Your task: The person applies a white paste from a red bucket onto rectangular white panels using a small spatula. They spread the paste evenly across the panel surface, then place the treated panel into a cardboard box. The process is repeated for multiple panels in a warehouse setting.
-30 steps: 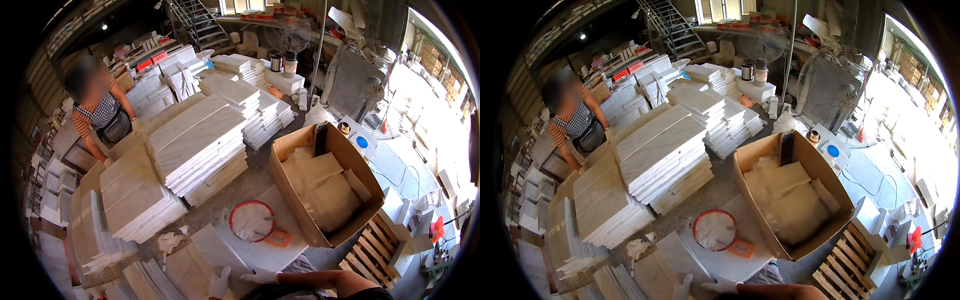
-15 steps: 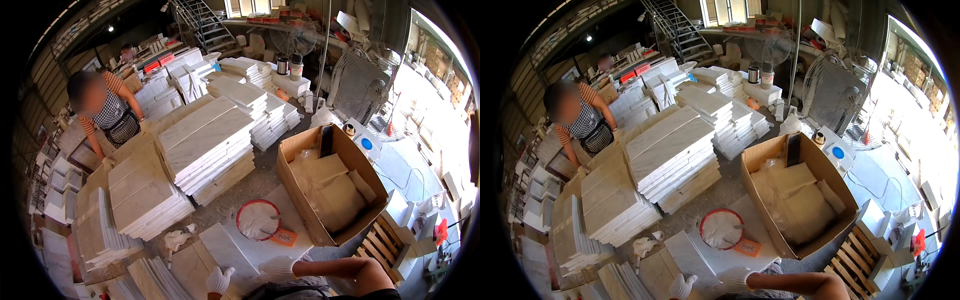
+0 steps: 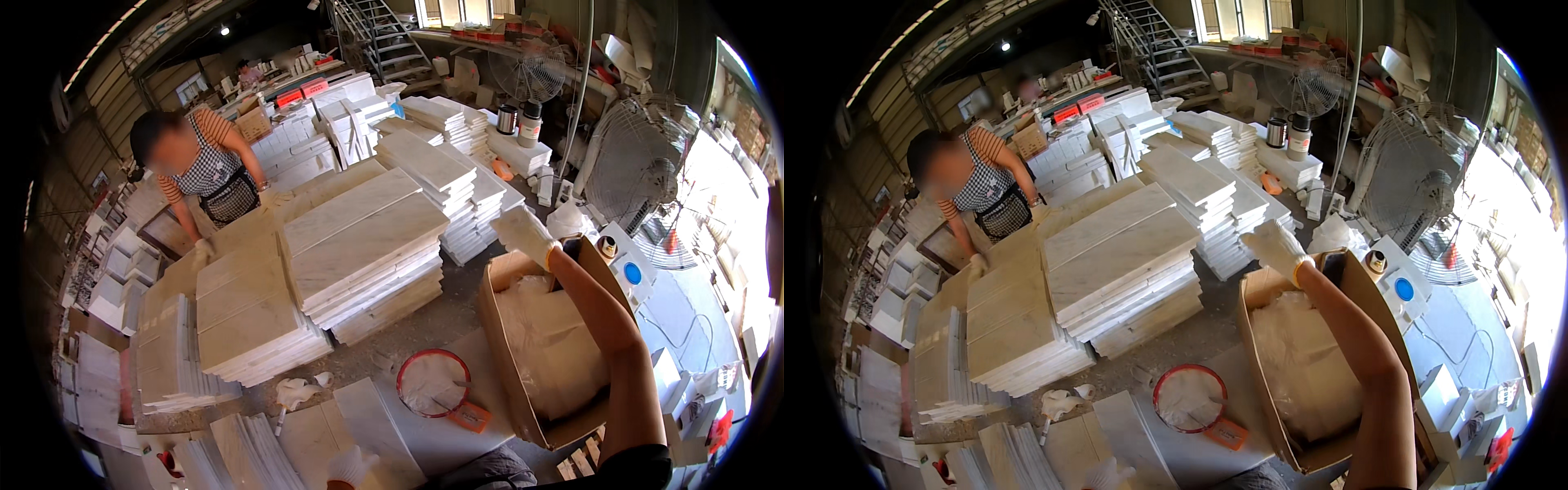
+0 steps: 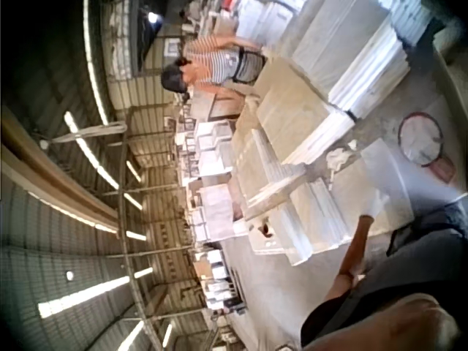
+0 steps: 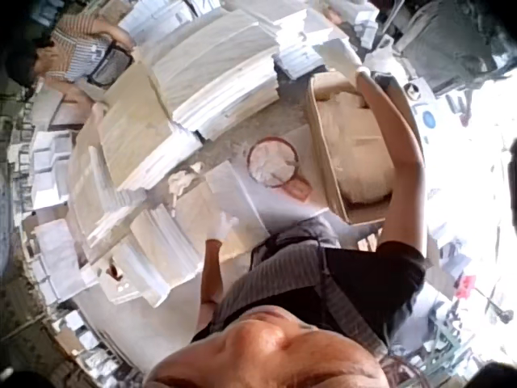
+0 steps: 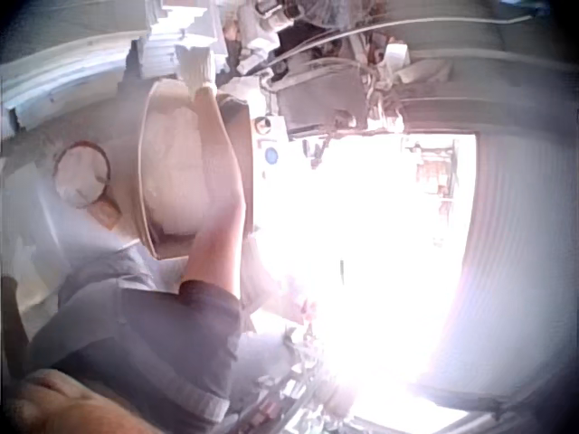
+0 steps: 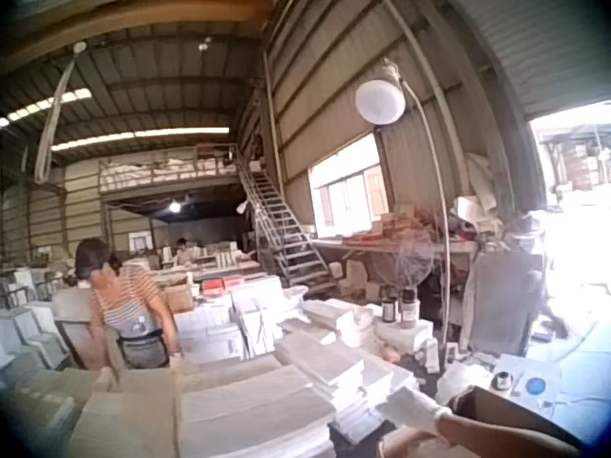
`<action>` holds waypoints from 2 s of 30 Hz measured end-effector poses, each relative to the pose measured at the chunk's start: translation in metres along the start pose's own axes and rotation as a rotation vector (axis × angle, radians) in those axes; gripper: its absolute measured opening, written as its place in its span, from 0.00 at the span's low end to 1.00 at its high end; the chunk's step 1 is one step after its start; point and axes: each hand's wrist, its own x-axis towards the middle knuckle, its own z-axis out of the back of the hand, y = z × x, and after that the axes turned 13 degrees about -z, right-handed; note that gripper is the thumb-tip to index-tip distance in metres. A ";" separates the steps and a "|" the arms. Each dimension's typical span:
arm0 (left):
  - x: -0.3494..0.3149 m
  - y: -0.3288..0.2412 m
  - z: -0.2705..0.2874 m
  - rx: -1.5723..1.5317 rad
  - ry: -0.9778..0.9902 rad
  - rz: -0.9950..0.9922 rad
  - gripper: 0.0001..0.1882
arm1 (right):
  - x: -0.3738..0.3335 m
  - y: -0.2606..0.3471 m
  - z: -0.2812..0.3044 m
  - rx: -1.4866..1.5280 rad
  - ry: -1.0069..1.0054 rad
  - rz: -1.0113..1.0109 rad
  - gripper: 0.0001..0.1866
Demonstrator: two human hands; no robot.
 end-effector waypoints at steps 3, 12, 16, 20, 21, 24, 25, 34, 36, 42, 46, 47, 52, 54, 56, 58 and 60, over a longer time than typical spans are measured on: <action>-0.009 -0.058 0.076 -0.222 0.015 0.000 0.30 | 0.055 -0.013 -0.014 0.911 0.207 -0.585 0.28; 0.096 -0.282 0.252 -0.463 -0.328 -0.837 0.24 | 0.150 -0.037 -0.029 1.165 0.162 -0.650 0.34; 0.159 -0.322 0.267 -0.598 -0.493 -0.850 0.24 | 0.168 -0.018 -0.043 1.104 0.176 -0.600 0.28; 0.212 -0.373 0.281 -0.662 -0.640 -0.999 0.26 | 0.180 -0.020 -0.044 1.133 0.279 -0.526 0.30; 0.223 -0.388 0.285 -0.629 -0.672 -0.919 0.27 | 0.184 -0.024 -0.045 1.103 0.269 -0.483 0.28; 0.297 -0.395 0.290 -0.574 -0.769 -0.783 0.32 | 0.189 -0.023 -0.038 1.110 0.275 -0.385 0.27; 0.298 -0.405 0.298 -0.582 -0.751 -0.730 0.34 | 0.189 -0.024 -0.035 1.050 0.275 -0.415 0.27; 0.321 -0.399 0.316 -1.239 -0.470 -0.602 0.32 | 0.207 -0.026 -0.050 0.890 0.311 -0.372 0.30; 0.341 -0.395 0.319 -1.191 -0.492 -0.564 0.24 | 0.206 -0.026 -0.054 0.973 0.294 -0.383 0.29; 0.346 -0.384 0.325 -1.265 -0.386 -0.685 0.21 | 0.214 -0.042 -0.052 0.870 0.331 -0.348 0.31; 0.332 -0.379 0.334 -1.429 -0.363 -0.620 0.24 | 0.208 -0.015 -0.040 0.994 0.351 -0.471 0.31; 0.332 -0.379 0.333 -1.464 -0.366 -0.603 0.24 | 0.205 -0.010 -0.031 1.050 0.375 -0.480 0.30; 0.339 -0.379 0.338 -1.345 -0.409 -0.652 0.25 | 0.212 -0.010 -0.020 1.340 0.499 -0.640 0.21; 0.340 -0.384 0.341 -1.464 -0.374 -0.567 0.28 | 0.212 -0.012 -0.027 1.450 0.507 -0.637 0.19; 0.339 -0.387 0.343 -1.418 -0.363 -0.564 0.30 | 0.210 -0.018 -0.034 1.508 0.506 -0.595 0.18; 0.342 -0.380 0.342 -1.375 -0.374 -0.534 0.31 | 0.204 -0.009 -0.034 1.548 0.494 -0.561 0.17; 0.347 -0.379 0.344 -1.324 -0.382 -0.501 0.33 | 0.203 -0.007 -0.035 1.541 0.476 -0.551 0.18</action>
